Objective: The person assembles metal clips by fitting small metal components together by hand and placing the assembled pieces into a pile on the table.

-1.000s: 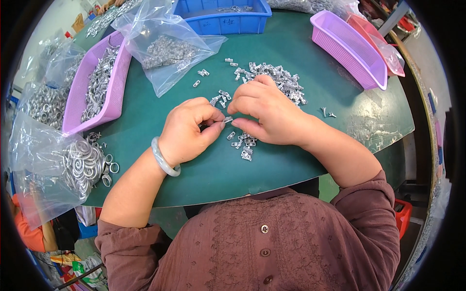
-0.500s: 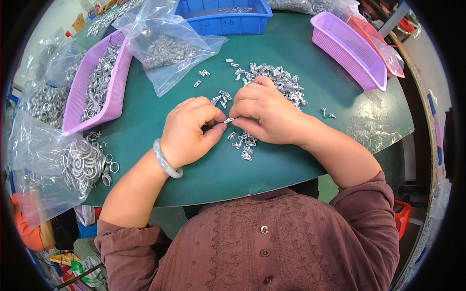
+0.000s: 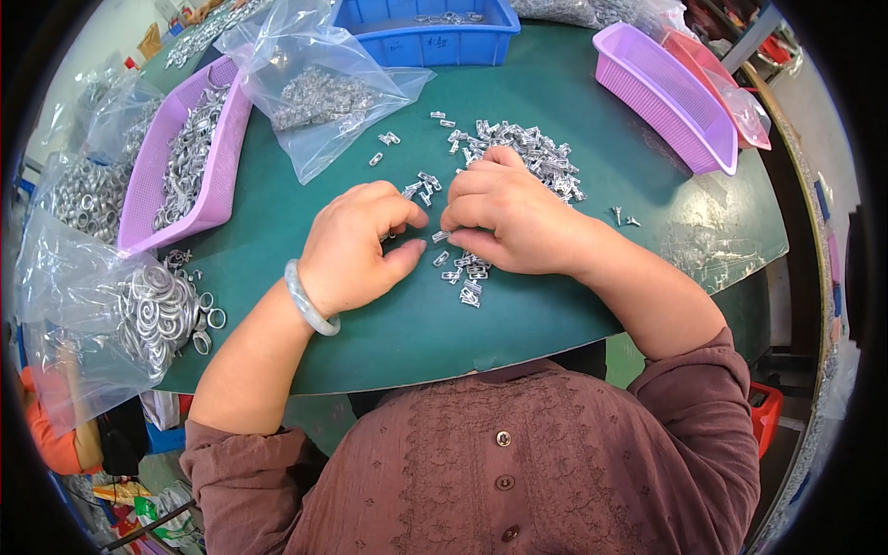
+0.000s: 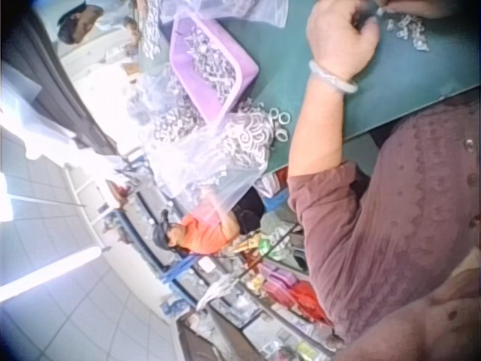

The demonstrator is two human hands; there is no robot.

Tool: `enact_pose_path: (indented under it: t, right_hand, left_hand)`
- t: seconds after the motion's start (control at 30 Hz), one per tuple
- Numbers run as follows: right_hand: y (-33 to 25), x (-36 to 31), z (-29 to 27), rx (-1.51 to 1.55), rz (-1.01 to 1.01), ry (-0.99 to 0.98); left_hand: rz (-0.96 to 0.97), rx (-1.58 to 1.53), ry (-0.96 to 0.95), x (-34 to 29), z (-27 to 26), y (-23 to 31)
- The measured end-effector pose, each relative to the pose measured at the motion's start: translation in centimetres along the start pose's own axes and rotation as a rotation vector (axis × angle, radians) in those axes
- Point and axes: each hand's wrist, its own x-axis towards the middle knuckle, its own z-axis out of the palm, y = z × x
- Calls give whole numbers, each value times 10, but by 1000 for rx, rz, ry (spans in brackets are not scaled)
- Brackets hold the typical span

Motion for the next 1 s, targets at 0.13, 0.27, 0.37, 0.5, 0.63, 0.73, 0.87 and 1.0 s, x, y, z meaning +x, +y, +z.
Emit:
enact_pose_path:
  t: [0.13,0.27,0.37,0.5,0.63,0.73,0.87,1.0]
  right_hand:
    - [-3,-1,0,-73,22,-113]
    - [-3,-1,1,-120,30,-114]
    - [-1,-1,2,-122,35,-92]
    - [-2,-1,-1,-163,55,-104]
    - [-2,-1,-2,-111,42,-133]
    - [0,-2,-6,-55,-11,-164]
    - [4,5,2,-105,26,-71]
    - [5,13,14,-187,70,41]
  left_hand:
    - [-21,0,-11,0,-3,-4]
    - [-34,-4,-48,-1,0,-1]
    - [-28,11,-43,-2,0,-3]
    - [-27,31,-40,-2,-1,-3]
    - [32,75,-52,-2,-2,-3]
    - [62,96,-125,-2,-6,-1]
    - [20,82,0,0,-6,-6]
    - [-26,215,57,1,-6,-8]
